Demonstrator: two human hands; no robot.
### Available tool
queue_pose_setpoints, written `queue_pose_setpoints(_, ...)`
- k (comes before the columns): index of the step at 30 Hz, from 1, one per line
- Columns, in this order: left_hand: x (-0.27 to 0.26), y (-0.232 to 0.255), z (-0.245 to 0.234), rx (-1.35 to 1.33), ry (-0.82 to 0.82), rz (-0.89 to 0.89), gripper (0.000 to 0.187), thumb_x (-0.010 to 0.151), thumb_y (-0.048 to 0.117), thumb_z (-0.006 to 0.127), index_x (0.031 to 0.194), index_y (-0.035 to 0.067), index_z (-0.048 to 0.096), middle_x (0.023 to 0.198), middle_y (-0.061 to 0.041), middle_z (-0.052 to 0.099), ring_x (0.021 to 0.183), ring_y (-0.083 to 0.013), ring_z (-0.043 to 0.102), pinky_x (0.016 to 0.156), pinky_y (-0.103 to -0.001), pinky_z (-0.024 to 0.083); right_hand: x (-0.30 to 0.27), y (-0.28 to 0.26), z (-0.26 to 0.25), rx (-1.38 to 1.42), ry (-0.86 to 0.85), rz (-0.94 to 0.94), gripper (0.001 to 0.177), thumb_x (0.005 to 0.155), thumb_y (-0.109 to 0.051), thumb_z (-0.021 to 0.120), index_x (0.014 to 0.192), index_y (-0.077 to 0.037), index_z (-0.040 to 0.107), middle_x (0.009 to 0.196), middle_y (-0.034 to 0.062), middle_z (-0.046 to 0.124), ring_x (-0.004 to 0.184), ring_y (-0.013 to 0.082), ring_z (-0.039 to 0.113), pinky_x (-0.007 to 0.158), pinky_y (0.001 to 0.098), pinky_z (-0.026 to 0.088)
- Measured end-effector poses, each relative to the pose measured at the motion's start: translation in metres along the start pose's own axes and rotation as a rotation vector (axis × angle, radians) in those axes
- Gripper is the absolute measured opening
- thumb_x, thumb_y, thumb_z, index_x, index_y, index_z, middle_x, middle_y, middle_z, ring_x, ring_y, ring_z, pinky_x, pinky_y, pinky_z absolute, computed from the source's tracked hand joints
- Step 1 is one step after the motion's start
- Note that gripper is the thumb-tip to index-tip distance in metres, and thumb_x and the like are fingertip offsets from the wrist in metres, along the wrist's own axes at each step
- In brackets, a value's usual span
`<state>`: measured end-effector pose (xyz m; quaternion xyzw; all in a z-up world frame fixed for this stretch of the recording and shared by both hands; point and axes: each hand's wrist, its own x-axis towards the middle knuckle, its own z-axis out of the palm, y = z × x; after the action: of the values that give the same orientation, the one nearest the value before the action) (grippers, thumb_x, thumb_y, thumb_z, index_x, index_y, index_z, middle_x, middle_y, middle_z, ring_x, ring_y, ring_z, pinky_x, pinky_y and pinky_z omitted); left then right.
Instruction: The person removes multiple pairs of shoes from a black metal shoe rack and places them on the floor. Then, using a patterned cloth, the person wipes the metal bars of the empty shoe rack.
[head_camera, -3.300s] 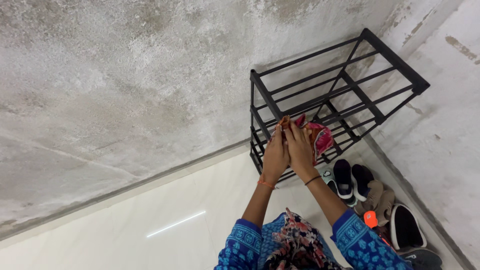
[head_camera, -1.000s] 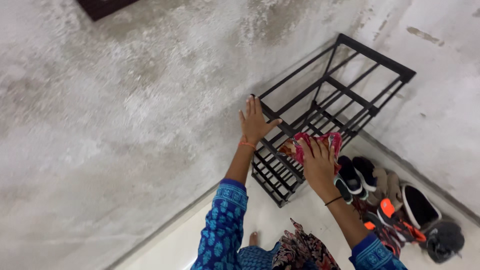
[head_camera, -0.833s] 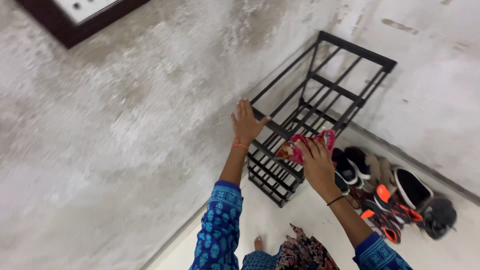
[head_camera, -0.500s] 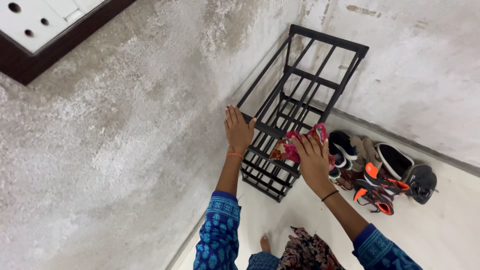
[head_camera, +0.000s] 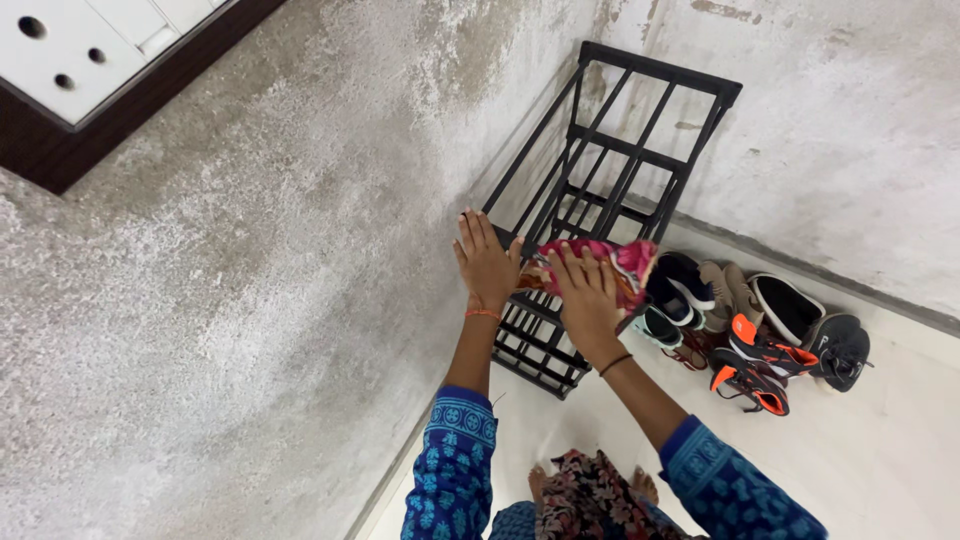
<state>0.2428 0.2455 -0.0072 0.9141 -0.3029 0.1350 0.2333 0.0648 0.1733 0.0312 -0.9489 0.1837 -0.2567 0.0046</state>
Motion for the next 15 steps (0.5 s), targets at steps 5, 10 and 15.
queue_pose_setpoints(5, 0.000, 0.001, -0.004, -0.002, -0.031, -0.008, 0.088, 0.101, 0.060, 0.044, 0.156, -0.007, 0.029, 0.167, -0.024, 0.022, 0.157, -0.0378, 0.016, 0.121, -0.059, 0.022, 0.014, -0.016, 0.004, 0.046, -0.003, -0.023, 0.077, 0.079, 0.004, 0.062, 0.152, -0.016, 0.049, 0.159, 0.0067, 0.046, 0.146, 0.0317, 0.041, 0.120, 0.0517, 0.028)
queue_pose_setpoints(10, -0.001, 0.002, -0.003, -0.025, -0.037, -0.019, 0.087, 0.103, 0.061, 0.042, 0.158, -0.006, 0.027, 0.169, -0.023, 0.020, 0.158, -0.0370, 0.015, 0.122, -0.060, 0.021, 0.009, -0.008, -0.001, 0.056, -0.008, -0.057, 0.076, 0.080, 0.006, 0.060, 0.153, -0.013, 0.049, 0.159, 0.0093, 0.047, 0.145, 0.0333, 0.042, 0.119, 0.0506, 0.030)
queue_pose_setpoints(15, 0.003, 0.001, -0.002, -0.022, -0.087, -0.036, 0.088, 0.102, 0.061, 0.039, 0.159, -0.005, 0.024, 0.170, -0.023, 0.015, 0.158, -0.0361, 0.010, 0.122, -0.062, 0.018, -0.014, 0.014, -0.023, 0.018, 0.001, -0.012, 0.075, 0.080, 0.005, 0.060, 0.152, -0.015, 0.050, 0.157, 0.0086, 0.051, 0.146, 0.0298, 0.044, 0.123, 0.0499, 0.029)
